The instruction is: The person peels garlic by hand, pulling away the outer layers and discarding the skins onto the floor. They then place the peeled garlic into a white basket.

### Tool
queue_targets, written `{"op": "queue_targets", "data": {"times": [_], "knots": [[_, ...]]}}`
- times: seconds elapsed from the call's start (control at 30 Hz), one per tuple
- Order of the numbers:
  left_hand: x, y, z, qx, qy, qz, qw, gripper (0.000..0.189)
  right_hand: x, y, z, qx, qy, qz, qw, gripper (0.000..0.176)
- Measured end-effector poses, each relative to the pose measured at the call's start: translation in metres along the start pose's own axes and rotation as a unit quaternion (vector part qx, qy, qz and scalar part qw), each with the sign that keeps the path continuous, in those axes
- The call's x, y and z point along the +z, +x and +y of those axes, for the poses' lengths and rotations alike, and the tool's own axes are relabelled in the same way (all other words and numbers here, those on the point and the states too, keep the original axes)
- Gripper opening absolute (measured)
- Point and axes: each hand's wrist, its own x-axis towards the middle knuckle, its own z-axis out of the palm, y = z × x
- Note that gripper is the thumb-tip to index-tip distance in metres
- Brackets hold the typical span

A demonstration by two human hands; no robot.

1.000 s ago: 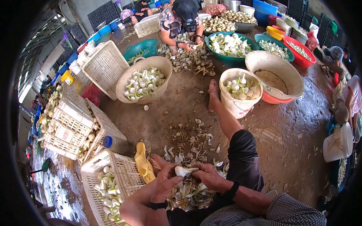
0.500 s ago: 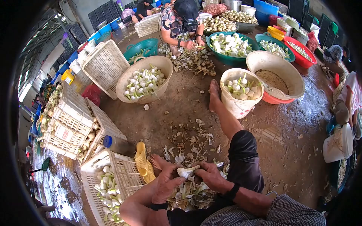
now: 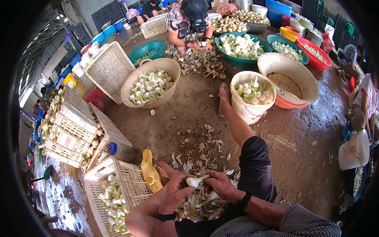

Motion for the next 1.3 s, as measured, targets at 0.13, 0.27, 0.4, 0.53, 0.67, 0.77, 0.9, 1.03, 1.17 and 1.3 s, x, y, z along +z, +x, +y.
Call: {"op": "queue_targets", "data": {"times": [0.13,0.27,0.4,0.53,0.67,0.77,0.9,1.03,1.17,1.3], "knots": [[-0.001,0.001,-0.003,-0.013,0.014,-0.006,1.000,0.053,0.002,-0.001,-0.004,0.014,-0.011,0.015,1.000,0.023],[-0.001,0.002,-0.008,0.000,0.047,0.005,0.999,0.055,0.003,-0.001,-0.003,0.041,-0.053,0.028,0.997,0.022],[-0.006,0.005,-0.019,0.020,0.101,-0.002,0.995,0.055,0.004,-0.002,-0.002,0.042,-0.058,0.039,0.997,0.022],[-0.006,0.004,-0.018,0.028,0.113,0.008,0.993,0.056,0.005,-0.001,0.001,0.040,-0.047,0.044,0.997,0.022],[-0.005,0.003,-0.013,0.011,0.127,0.001,0.992,0.057,0.003,0.000,0.006,0.040,-0.051,0.051,0.997,0.022],[-0.004,0.003,-0.012,0.015,0.139,0.000,0.990,0.058,0.000,0.001,0.011,0.045,-0.056,0.052,0.996,0.022],[-0.006,0.004,-0.016,0.026,0.155,0.003,0.988,0.058,0.000,0.001,0.013,0.039,-0.053,0.051,0.996,0.024],[-0.006,0.004,-0.018,0.024,0.155,0.006,0.988,0.058,0.001,0.000,0.009,0.037,-0.067,0.045,0.996,0.025],[-0.003,0.003,-0.011,0.028,0.168,0.007,0.985,0.056,0.003,-0.001,0.005,0.046,-0.058,0.045,0.996,0.024],[-0.003,0.004,-0.010,0.032,0.186,0.007,0.982,0.054,0.003,-0.002,0.002,0.044,-0.069,0.042,0.996,0.023]]}}
